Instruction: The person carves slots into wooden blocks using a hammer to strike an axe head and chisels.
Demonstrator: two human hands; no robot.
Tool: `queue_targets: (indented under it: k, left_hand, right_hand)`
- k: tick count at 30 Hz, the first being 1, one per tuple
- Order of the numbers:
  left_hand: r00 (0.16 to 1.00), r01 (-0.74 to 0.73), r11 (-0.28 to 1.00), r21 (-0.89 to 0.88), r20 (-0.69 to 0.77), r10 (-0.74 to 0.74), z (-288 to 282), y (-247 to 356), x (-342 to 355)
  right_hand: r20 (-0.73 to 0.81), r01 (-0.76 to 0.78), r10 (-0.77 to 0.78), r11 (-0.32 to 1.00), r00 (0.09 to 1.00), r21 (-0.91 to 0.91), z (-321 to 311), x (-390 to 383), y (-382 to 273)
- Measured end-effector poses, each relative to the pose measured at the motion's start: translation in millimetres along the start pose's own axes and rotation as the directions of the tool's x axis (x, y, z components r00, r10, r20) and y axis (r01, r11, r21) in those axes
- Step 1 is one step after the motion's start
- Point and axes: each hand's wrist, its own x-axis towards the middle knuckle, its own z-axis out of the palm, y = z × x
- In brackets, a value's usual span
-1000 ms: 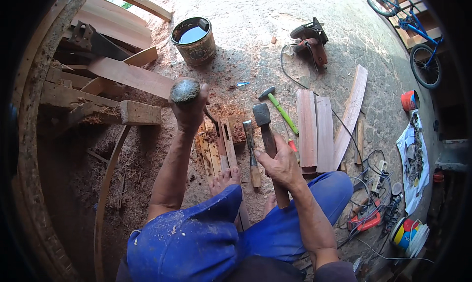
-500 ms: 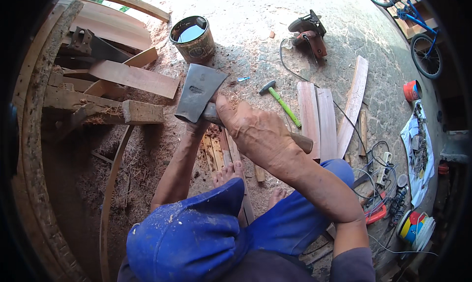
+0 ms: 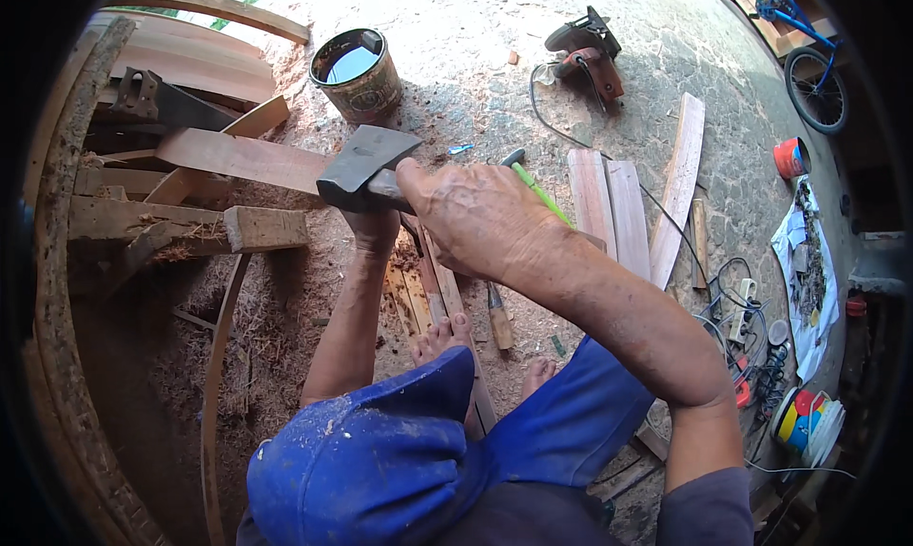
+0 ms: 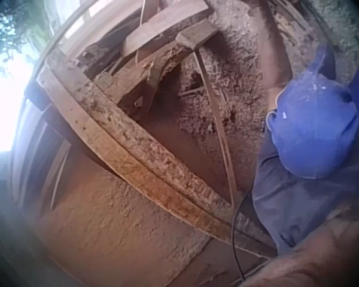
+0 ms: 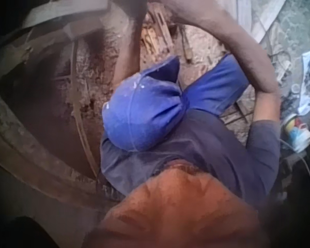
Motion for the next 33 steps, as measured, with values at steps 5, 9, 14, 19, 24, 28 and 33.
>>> queue_targets:
  k: [5,9,14,19,24,28,33]
  left_hand:
    - [0.831,0.519,0.702,-0.488,0.093,-0.549,30.7,-33.1,25.7]
    - [0.861,0.508,0.817,-0.273,0.124,-0.494,28.7,-53.3,8.1]
    - [0.667,0.745,0.647,-0.163,0.219,-0.713,27.1,-53.4,21.5]
    - [0.675,0.733,0.627,-0.263,0.170,-0.718,29.1,-44.4,17.1]
    - [0.856,0.516,0.849,-0.115,0.098,-0.508,27.5,-44.7,10.2]
    - [0.705,0.705,0.667,-0.242,0.132,-0.697,36.7,-67.9,15.1]
    - [0.666,0.740,0.615,-0.273,0.167,-0.727,40.3,-67.2,15.4]
  right_hand:
    - [0.014,-0.053,0.053,0.998,0.999,0.016,-30.7,26.0,2.2]
    - [-0.028,-0.022,0.023,0.998,0.999,0.056,-15.7,56.1,23.6]
    - [0.173,-0.060,0.053,0.998,0.983,0.035,-26.7,74.6,32.2]
    - [-0.016,0.015,-0.014,0.999,1.000,0.033,-34.9,95.1,41.8]
    - [0.240,-0.041,0.020,0.996,0.971,0.080,-16.7,99.0,38.0]
    - [0.192,-0.007,-0.011,0.995,0.981,0.096,-49.4,118.3,45.4]
    - [-0.221,-0.072,0.209,0.861,0.953,0.504,-77.5,138.8,49.0]
